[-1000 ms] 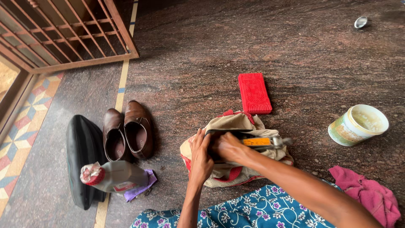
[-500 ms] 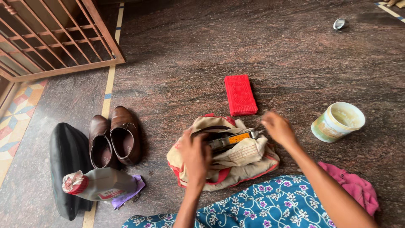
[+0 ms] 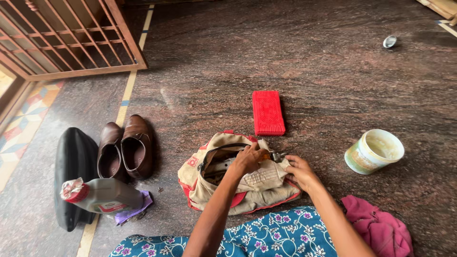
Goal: The person sits on the floor and organizes various tools, including pliers, wrenches, and a hammer, into a canvas bag. They also place a red brush and a bottle of liquid into the bag. Finally, the person arranges a pair of brown shoes and a black shoe cover on the floor.
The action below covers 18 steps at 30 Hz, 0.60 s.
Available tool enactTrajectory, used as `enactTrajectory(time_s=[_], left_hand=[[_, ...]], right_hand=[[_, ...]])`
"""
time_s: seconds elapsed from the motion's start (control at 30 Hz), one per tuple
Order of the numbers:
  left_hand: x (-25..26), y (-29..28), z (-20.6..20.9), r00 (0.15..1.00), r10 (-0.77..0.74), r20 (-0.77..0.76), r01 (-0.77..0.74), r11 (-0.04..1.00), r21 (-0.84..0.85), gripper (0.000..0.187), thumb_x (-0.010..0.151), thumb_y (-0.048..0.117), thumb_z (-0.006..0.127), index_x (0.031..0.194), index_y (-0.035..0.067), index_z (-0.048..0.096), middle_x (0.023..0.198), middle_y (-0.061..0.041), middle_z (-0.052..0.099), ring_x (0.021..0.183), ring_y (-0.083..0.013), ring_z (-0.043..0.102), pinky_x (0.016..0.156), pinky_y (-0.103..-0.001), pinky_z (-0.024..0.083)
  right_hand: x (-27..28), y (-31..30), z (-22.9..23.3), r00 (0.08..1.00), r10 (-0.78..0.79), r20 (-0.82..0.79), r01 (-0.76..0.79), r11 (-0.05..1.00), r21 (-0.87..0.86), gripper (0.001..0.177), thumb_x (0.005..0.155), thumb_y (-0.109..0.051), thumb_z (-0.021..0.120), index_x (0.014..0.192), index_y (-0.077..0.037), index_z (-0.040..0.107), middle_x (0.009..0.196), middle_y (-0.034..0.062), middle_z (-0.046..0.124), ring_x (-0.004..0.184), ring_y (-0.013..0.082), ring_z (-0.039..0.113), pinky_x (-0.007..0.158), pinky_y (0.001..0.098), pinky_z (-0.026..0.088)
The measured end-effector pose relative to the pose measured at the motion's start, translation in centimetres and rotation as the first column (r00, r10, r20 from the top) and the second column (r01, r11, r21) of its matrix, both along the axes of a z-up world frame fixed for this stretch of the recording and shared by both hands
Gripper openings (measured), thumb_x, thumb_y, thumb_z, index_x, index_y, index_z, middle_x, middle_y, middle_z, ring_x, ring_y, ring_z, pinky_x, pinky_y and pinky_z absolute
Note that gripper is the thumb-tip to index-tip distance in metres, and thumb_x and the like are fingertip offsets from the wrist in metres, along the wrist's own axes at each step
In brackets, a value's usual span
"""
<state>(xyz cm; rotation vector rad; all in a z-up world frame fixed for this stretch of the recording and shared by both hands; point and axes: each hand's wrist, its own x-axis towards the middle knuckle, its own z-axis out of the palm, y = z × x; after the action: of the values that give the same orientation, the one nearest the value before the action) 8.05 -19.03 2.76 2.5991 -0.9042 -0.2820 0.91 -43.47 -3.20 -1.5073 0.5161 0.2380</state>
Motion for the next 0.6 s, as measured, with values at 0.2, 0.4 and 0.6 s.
enactTrajectory(time_s=[0.2, 0.4, 0.6], left_hand=[[0.6, 1.6, -1.5, 0.997, -0.049, 0.058, 0.048, 0.999, 0.015, 0.060, 0.080, 0.026, 0.080, 0.137, 0.029, 0.061, 0.130, -0.013, 0.055, 0.117, -0.0366, 0.063, 0.089, -0.048, 0.057], [2.5, 2.4, 0.0, 0.989, -0.144, -0.024, 0.145, 0.973, 0.180, 0.079, 0.064, 0.042, 0.091, 0.134, 0.021, 0.062, 0.117, -0.011, 0.073, 0.113, -0.0319, 0.067, 0.094, -0.046, 0.054], [3.4, 4.0, 2.1, 0.961, -0.252, -0.117, 0.267, 0.954, 0.138, 0.077, 0.073, 0.030, 0.087, 0.141, 0.014, 0.057, 0.120, -0.013, 0.072, 0.113, -0.0327, 0.068, 0.099, -0.045, 0.053]], right_hand=[[-1.8, 0.6, -0.3, 0.994, -0.045, 0.099, 0.029, 0.988, 0.152, 0.040, 0.088, 0.009, 0.056, 0.126, -0.003, 0.059, 0.115, 0.0057, 0.065, 0.100, 0.0179, 0.064, 0.081, 0.0362, 0.055], [-2.5, 1.1, 2.2, 0.991, 0.026, 0.128, -0.043, 0.991, 0.128, 0.036, 0.085, 0.009, 0.054, 0.116, 0.001, 0.070, 0.110, 0.0139, 0.073, 0.093, 0.0203, 0.070, 0.082, 0.0328, 0.058], [-2.7, 0.9, 3.2, 0.973, -0.137, 0.187, 0.111, 0.983, 0.144, 0.036, 0.084, 0.009, 0.057, 0.116, 0.004, 0.073, 0.111, 0.0180, 0.072, 0.091, 0.0205, 0.069, 0.081, 0.0328, 0.057]])
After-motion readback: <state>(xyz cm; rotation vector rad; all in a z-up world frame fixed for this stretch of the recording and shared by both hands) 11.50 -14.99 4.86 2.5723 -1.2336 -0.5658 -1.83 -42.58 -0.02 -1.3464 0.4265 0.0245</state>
